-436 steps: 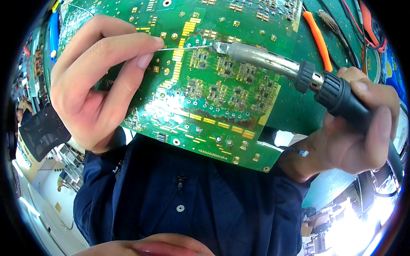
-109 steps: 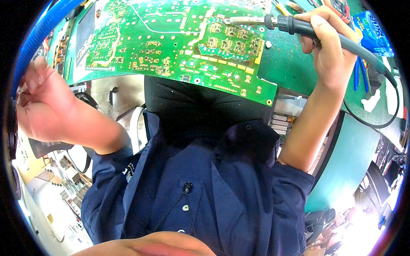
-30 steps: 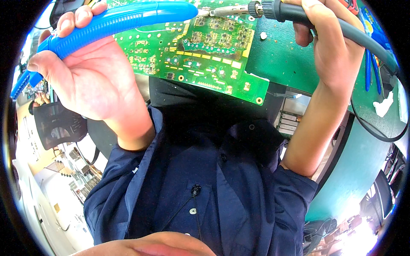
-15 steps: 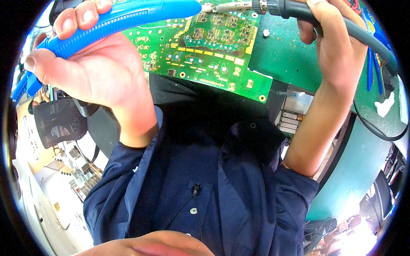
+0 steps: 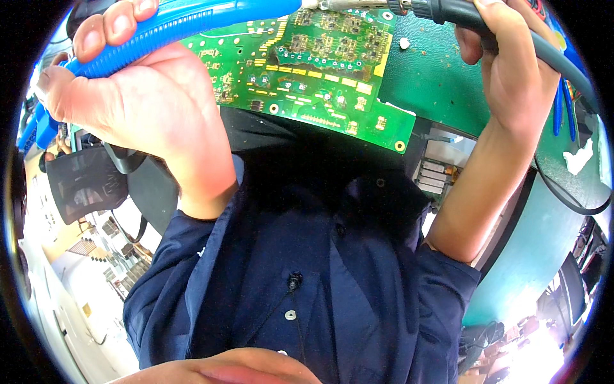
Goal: The person uses a soldering iron and a blue solder sucker to remove solder from a large green circuit board, heating the joints and then applying the suction tool to extract the molten solder.
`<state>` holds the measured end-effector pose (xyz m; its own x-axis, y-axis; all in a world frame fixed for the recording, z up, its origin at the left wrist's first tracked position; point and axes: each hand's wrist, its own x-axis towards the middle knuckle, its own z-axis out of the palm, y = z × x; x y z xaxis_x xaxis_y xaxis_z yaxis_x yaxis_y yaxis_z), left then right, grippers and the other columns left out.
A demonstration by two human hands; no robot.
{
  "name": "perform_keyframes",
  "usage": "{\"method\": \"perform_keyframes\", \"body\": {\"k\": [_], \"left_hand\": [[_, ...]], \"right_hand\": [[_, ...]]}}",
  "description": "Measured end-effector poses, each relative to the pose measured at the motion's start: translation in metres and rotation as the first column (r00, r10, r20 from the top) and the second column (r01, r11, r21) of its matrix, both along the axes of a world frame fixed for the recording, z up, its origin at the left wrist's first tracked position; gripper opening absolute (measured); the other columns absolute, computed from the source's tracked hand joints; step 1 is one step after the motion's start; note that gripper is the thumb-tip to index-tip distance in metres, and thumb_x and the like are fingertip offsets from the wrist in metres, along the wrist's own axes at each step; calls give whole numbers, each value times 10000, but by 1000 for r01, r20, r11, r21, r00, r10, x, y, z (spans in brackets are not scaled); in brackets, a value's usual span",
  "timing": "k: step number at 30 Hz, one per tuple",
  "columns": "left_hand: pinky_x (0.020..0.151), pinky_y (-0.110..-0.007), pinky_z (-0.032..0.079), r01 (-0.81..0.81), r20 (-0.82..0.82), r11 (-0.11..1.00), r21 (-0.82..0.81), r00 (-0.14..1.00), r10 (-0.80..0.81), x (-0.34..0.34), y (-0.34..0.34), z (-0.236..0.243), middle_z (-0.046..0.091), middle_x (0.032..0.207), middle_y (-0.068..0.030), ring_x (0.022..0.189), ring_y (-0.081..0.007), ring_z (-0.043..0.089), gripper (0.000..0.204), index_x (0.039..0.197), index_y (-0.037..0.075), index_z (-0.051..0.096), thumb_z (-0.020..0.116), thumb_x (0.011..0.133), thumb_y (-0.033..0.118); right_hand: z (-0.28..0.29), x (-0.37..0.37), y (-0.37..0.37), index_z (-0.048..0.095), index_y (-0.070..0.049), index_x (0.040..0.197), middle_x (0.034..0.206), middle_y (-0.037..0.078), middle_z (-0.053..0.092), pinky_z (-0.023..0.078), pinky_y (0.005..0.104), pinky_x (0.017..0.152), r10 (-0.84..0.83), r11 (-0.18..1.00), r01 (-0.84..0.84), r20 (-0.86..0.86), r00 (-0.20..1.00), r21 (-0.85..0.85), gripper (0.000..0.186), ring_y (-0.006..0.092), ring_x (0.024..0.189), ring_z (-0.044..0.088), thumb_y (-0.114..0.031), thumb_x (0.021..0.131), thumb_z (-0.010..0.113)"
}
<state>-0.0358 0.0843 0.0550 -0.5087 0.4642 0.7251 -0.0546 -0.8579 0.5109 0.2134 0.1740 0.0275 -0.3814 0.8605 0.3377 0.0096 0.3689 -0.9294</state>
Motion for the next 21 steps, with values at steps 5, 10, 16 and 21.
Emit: {"method": "perform_keyframes", "body": {"k": [5,10,16,21], "left_hand": [[1001,-596,347,33,81,999,-28,996,-31,-15,-12,3,572,1061,-206,1075,-415,531,530,1036,40,610,473,900,534],[1023,-626,334,-5,242,996,-90,970,26,-57,-40,19,581,1079,-219,1103,-441,533,554,1022,42,630,488,885,560],[1059,-632,298,-49,213,990,-135,974,77,-113,-63,14,600,1056,-243,1084,-410,541,581,940,-2,664,578,814,558],[1059,-591,337,-167,193,969,-183,960,201,-149,-75,10,649,1054,-193,1092,-366,558,537,1012,57,681,561,840,551]], "right_hand": [[1,1,-2,608,131,915,613,67,477,304,226,501,-18,999,16,36,999,38,351,105,543,424,-149,873,401],[-2,2,-1,605,144,935,670,109,502,327,242,511,7,1000,-8,-57,998,-9,366,128,558,440,-147,872,391],[4,-2,-5,610,144,891,617,124,521,346,235,501,-19,999,20,-30,999,25,381,138,518,475,-179,869,409],[3,2,-4,592,139,957,634,130,528,364,239,491,53,993,-71,-177,983,-98,397,130,513,474,-191,891,382]]}}
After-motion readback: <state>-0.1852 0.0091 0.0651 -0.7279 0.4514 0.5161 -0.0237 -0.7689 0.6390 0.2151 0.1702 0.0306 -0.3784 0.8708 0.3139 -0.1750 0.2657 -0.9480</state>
